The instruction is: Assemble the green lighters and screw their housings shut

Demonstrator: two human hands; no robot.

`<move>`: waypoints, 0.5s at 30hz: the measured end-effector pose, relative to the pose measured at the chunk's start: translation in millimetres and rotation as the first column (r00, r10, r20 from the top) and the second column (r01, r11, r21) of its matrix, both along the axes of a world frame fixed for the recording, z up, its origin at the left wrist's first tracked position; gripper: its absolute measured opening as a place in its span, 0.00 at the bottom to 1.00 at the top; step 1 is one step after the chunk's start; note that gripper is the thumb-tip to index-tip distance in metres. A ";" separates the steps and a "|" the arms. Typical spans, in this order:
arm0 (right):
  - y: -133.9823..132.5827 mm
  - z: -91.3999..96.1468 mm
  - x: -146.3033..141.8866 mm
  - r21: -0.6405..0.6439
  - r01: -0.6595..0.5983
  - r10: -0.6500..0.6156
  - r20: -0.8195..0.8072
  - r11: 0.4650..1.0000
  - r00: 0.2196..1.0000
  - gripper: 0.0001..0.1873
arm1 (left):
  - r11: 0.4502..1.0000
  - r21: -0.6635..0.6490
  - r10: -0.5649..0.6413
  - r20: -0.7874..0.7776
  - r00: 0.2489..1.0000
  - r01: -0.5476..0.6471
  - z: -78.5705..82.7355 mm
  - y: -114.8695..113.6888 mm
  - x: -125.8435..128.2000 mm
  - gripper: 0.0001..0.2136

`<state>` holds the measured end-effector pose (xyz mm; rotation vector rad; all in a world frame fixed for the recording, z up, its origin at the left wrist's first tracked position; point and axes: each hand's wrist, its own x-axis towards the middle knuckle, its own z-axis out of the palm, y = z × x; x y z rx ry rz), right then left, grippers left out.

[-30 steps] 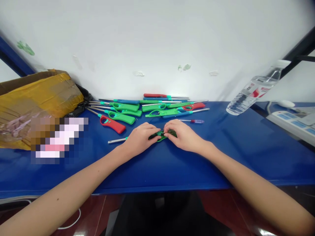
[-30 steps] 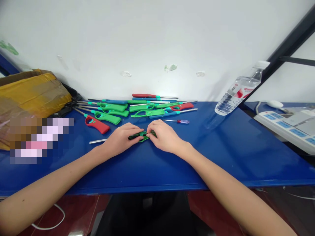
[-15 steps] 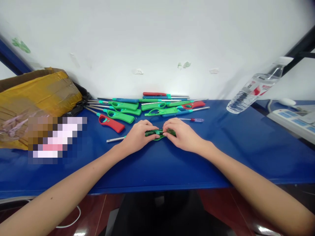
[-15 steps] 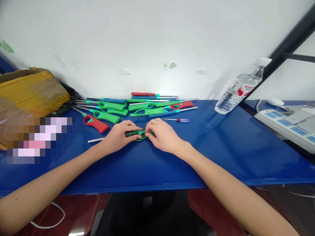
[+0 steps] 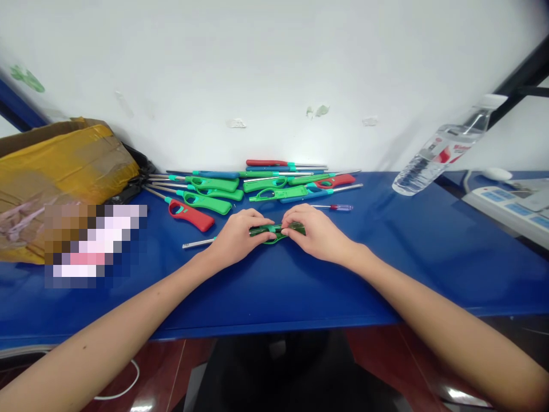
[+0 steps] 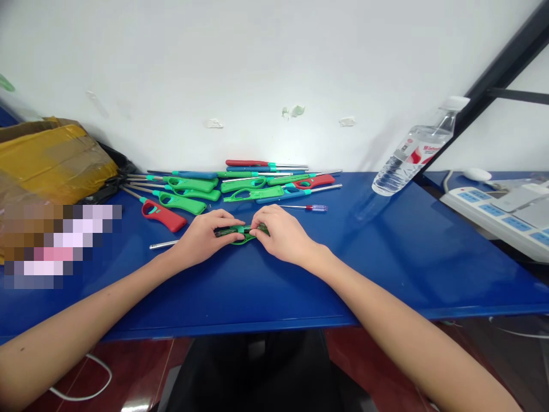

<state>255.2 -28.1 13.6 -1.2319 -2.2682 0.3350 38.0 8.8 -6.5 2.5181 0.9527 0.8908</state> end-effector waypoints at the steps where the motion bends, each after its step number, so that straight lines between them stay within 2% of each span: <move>1: 0.0 -0.1 0.0 -0.002 0.000 0.000 -0.009 1.000 1.000 0.04 | 1.000 -0.004 0.002 0.007 1.000 -0.002 -0.5 0.2 0.0 0.10; 15: 4.0 -3.3 3.0 -0.021 -0.043 0.043 -0.035 0.999 0.998 0.03 | 0.999 -0.044 -0.023 -0.041 0.999 0.021 -1.1 1.0 -0.6 0.10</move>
